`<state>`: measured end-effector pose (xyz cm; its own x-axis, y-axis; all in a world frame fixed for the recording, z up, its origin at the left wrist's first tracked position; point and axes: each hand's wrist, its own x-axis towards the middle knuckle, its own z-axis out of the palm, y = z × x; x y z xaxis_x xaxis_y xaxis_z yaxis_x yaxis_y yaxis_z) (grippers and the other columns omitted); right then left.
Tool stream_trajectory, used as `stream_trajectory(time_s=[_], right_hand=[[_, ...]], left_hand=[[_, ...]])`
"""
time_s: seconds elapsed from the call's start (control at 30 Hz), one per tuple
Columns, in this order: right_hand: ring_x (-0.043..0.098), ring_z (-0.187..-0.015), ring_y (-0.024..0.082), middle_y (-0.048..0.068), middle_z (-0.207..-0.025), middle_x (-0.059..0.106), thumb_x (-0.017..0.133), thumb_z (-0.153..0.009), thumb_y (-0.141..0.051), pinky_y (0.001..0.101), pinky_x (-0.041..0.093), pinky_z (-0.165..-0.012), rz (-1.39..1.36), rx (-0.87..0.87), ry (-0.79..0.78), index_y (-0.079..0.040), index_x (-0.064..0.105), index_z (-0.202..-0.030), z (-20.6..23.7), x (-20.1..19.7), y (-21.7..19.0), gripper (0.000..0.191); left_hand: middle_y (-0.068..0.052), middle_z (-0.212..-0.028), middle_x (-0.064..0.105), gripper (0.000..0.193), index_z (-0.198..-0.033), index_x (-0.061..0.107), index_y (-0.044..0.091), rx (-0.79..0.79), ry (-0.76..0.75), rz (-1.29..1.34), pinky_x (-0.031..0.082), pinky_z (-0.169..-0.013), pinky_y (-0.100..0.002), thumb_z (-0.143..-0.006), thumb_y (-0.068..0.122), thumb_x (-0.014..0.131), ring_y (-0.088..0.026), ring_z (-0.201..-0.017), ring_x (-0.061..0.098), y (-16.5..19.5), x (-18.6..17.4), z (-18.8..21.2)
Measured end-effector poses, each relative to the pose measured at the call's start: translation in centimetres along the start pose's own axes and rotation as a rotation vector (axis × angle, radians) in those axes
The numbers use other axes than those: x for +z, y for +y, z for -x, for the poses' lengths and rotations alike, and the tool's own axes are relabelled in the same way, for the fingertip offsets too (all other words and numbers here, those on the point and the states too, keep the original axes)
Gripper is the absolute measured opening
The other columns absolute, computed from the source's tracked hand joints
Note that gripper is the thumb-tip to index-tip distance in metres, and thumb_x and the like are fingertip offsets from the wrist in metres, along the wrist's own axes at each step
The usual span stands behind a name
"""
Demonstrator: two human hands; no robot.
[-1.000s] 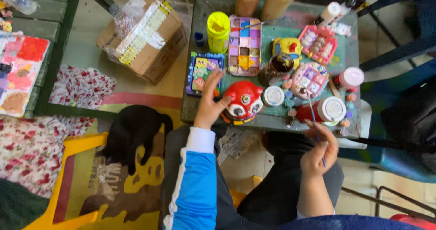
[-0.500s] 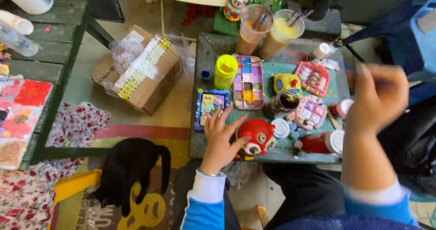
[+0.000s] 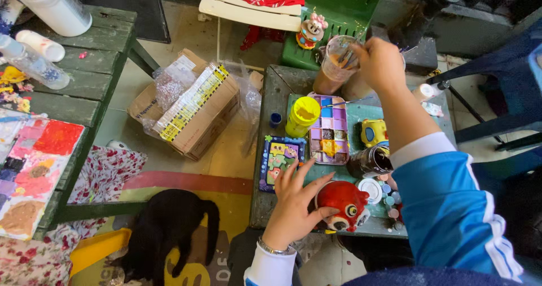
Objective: The person sits at a small table and paints a red plaster animal figurine with a paintbrush, holding and turning the figurine to reach different sides. They dip the brush into a jar of red paint and continue applying paint to the figurine's body and head.
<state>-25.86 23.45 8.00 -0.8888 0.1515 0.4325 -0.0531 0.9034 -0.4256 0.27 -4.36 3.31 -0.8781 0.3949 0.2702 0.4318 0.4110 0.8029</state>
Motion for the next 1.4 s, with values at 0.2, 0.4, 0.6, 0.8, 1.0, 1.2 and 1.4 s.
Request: stream_trajectory(time_s=[0.2, 0.4, 0.6, 0.8, 1.0, 1.2, 1.4], right_hand=[[0.069, -0.081, 0.041, 0.024, -0.087, 0.07, 0.071, -0.102, -0.03, 0.0476, 0.054, -0.073, -0.031, -0.034, -0.008, 0.001, 0.071, -0.096, -1.6, 2.4, -0.6, 0.032], [0.07, -0.08, 0.04, 0.023, -0.086, 0.071, 0.062, -0.109, -0.037, 0.048, 0.054, -0.074, -0.14, 0.159, 0.1, 0.002, 0.068, -0.095, -2.8, 2.3, -0.3, 0.042], [0.067, -0.077, 0.039, 0.02, -0.08, 0.068, 0.063, -0.106, -0.038, 0.0489, 0.051, -0.07, -0.118, 0.191, -0.034, -0.001, 0.066, -0.094, -2.8, 1.6, 0.7, 0.039], [0.066, -0.076, 0.036, 0.018, -0.082, 0.069, 0.064, -0.111, -0.035, 0.045, 0.051, -0.071, -0.058, 0.019, 0.019, 0.001, 0.065, -0.093, -2.6, 1.7, 0.7, 0.04], [0.064, -0.075, 0.039, 0.02, -0.082, 0.068, 0.065, -0.108, -0.035, 0.0465, 0.05, -0.067, -0.055, 0.057, -0.016, 0.0, 0.066, -0.096, -1.8, 1.8, 0.6, 0.037], [0.065, -0.079, 0.039, 0.021, -0.087, 0.07, 0.064, -0.111, -0.037, 0.0463, 0.052, -0.072, -0.149, 0.112, 0.066, 0.001, 0.067, -0.101, -2.6, 2.3, 1.5, 0.04], [0.065, -0.068, 0.026, 0.014, -0.079, 0.07, 0.069, -0.11, -0.04, 0.0411, 0.051, -0.066, -0.288, 0.175, 0.167, 0.003, 0.065, -0.096, -3.3, 1.9, 2.2, 0.046]], left_hand=[[-0.014, -0.162, 0.038, 0.071, -0.143, 0.063, 0.021, 0.0, 0.008, 0.04, 0.016, -0.12, -0.061, -0.081, 0.052, 0.081, -0.045, -0.151, 0.025, 0.2, -0.1, -0.2], [-0.013, -0.165, 0.039, 0.07, -0.145, 0.063, 0.021, 0.0, 0.002, 0.046, 0.017, -0.122, -0.06, -0.084, 0.051, 0.08, -0.045, -0.153, 0.025, -0.1, 0.0, 0.1], [-0.014, -0.164, 0.038, 0.072, -0.143, 0.063, 0.021, 0.018, 0.022, 0.038, 0.016, -0.121, -0.06, -0.081, 0.052, 0.081, -0.045, -0.152, 0.024, -0.1, 0.0, 0.1], [-0.014, -0.166, 0.038, 0.071, -0.145, 0.063, 0.021, 0.02, 0.021, 0.031, 0.016, -0.122, -0.059, -0.082, 0.051, 0.08, -0.045, -0.153, 0.024, 0.1, -0.1, 0.0], [-0.015, -0.165, 0.037, 0.07, -0.145, 0.063, 0.021, 0.005, -0.007, 0.022, 0.015, -0.122, -0.06, -0.084, 0.051, 0.08, -0.046, -0.153, 0.024, 0.3, 0.0, -0.1], [-0.015, -0.165, 0.037, 0.073, -0.147, 0.062, 0.023, 0.028, 0.023, 0.026, 0.016, -0.122, -0.06, -0.083, 0.052, 0.08, -0.047, -0.152, 0.025, 0.1, -0.1, 0.0], [-0.015, -0.164, 0.038, 0.075, -0.146, 0.062, 0.022, 0.02, 0.02, 0.034, 0.017, -0.121, -0.06, -0.08, 0.054, 0.08, -0.047, -0.151, 0.026, -0.1, 0.0, 0.1]])
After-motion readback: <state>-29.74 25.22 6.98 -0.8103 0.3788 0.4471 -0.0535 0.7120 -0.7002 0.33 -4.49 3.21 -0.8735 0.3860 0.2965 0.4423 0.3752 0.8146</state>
